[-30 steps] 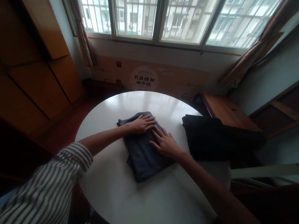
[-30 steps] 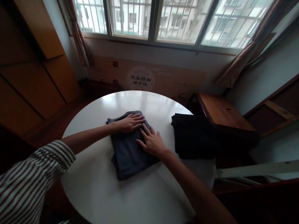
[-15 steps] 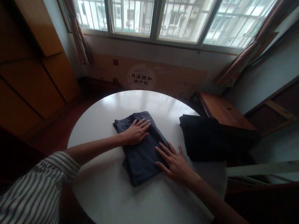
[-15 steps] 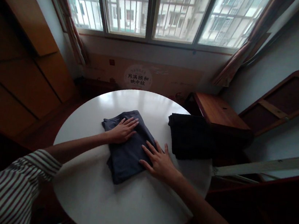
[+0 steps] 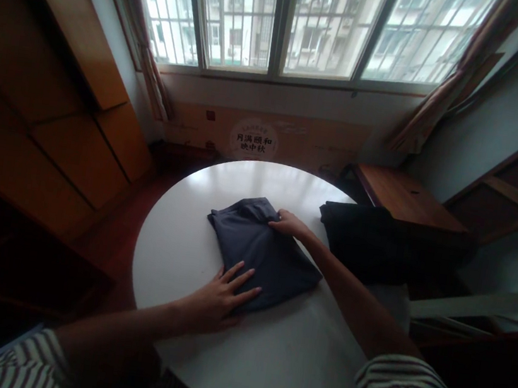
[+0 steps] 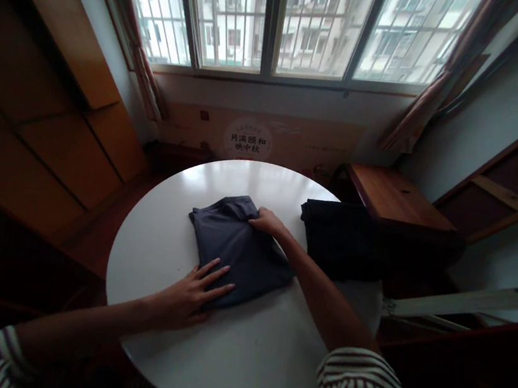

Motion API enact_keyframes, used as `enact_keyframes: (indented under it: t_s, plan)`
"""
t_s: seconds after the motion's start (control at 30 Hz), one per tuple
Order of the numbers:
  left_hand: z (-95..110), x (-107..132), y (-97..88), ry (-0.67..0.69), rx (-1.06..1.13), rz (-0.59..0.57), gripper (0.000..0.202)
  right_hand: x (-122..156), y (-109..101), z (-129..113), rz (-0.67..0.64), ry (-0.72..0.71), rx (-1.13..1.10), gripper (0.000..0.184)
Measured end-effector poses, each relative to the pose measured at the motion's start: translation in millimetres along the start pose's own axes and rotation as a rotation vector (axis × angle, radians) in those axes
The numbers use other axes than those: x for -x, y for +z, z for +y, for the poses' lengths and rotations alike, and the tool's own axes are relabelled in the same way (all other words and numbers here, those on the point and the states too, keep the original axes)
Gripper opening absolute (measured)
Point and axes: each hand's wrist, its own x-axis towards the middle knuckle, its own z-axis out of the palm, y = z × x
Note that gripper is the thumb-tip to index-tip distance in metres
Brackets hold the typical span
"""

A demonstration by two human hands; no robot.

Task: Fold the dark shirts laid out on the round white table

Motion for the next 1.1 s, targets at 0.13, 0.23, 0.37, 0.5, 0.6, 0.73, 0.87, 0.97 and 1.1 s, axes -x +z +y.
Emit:
enact_keyframes:
  t_s: [0.13,0.23,0.37,0.5,0.6,0.73,0.87,0.97,1.1]
  plan:
    - [-22.9,7.2,-8.0,0.158,-0.046,0.023,0.071,22.3,0.4,11.0,0.020,0.058,0.011,0.032]
    - [-34.3,18.0,-15.0,0.238,-0.093,0.065,0.066,56.5,7.5,21.9,0.157,0.033,0.047,0.042]
    - [-40.3,33.9,-21.5,0.344,-0.187,0.149,0.047,120.2,16.1,40.9,0.332,-0.400,0.062,0.043]
    - [-39.6,34.6,-21.7,0.380,-0.279,0.186,0.041,172.5,30.3,64.9,0.137,-0.803,0.055,0.061]
    - [-37.0,21.1,-13.6,0.402,-0.276,0.227,0.039,185.8,48.6,79.9,0.198,-0.835,0.041,0.050]
    - [-36.0,7.7,-1.7,0.406,-0.151,0.341,0.035,190.1,62.5,85.3,0.339,-0.882,-0.019,0.039]
    - [-37.6,20.2,-5.6,0.290,0.268,0.292,0.033,207.8,56.8,79.3,0.388,-0.846,-0.129,0.039]
    - [-38.2,29.8,-14.4,0.021,0.661,0.263,0.023,216.8,50.4,71.8,0.498,-0.629,-0.303,0.033]
    - [-43.4,15.4,-25.8,-0.278,1.043,0.363,0.029,198.6,38.6,56.6,0.409,-0.370,-0.589,0.043]
